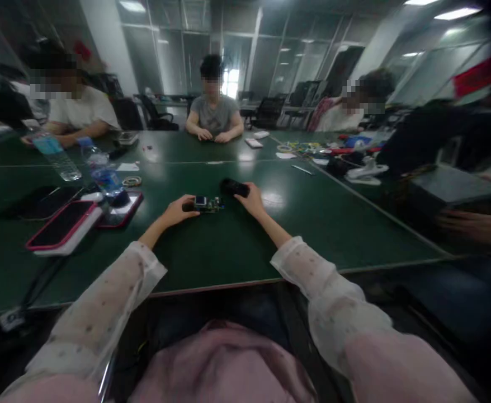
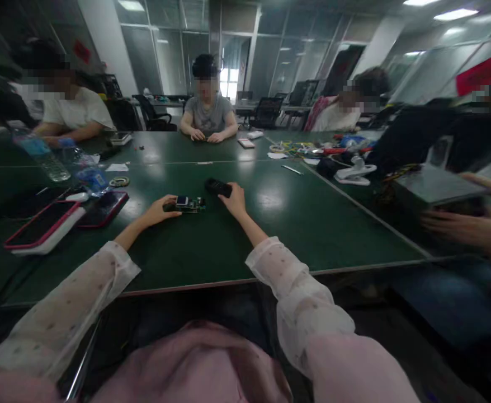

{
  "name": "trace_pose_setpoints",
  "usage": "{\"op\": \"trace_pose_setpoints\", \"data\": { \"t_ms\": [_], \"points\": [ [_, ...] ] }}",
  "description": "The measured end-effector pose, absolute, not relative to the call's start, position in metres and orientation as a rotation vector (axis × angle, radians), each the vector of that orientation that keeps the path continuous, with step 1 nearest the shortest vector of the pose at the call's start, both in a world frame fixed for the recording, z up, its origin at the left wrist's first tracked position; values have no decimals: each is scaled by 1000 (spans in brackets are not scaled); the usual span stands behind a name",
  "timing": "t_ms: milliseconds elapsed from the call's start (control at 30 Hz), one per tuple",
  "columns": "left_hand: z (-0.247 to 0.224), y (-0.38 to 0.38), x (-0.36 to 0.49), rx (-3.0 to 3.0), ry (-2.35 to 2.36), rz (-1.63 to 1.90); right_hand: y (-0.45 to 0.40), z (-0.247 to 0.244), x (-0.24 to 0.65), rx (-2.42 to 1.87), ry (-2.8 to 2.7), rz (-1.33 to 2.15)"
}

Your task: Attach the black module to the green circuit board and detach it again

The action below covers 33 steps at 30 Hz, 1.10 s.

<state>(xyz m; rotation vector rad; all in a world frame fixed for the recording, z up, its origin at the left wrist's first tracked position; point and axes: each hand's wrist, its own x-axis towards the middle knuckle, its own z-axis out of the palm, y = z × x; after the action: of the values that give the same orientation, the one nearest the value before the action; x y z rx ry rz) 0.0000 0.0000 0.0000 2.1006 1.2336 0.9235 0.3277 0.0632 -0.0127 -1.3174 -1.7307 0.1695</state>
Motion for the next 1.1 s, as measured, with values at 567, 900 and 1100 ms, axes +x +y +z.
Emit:
{"op": "trace_pose_setpoints", "data": {
  "t_ms": [567, 900, 1100],
  "points": [
    [9, -4, 1, 2123, 1241, 896, 62, -13, 328, -1385, -1759, 231],
    [8, -4, 2, 2124, 1264, 911, 60, -11, 328, -1366, -1772, 192],
    [4, -1, 2, 2138, 1285, 901, 62, -14, 328, -1343, -1763, 194]
  ]
}}
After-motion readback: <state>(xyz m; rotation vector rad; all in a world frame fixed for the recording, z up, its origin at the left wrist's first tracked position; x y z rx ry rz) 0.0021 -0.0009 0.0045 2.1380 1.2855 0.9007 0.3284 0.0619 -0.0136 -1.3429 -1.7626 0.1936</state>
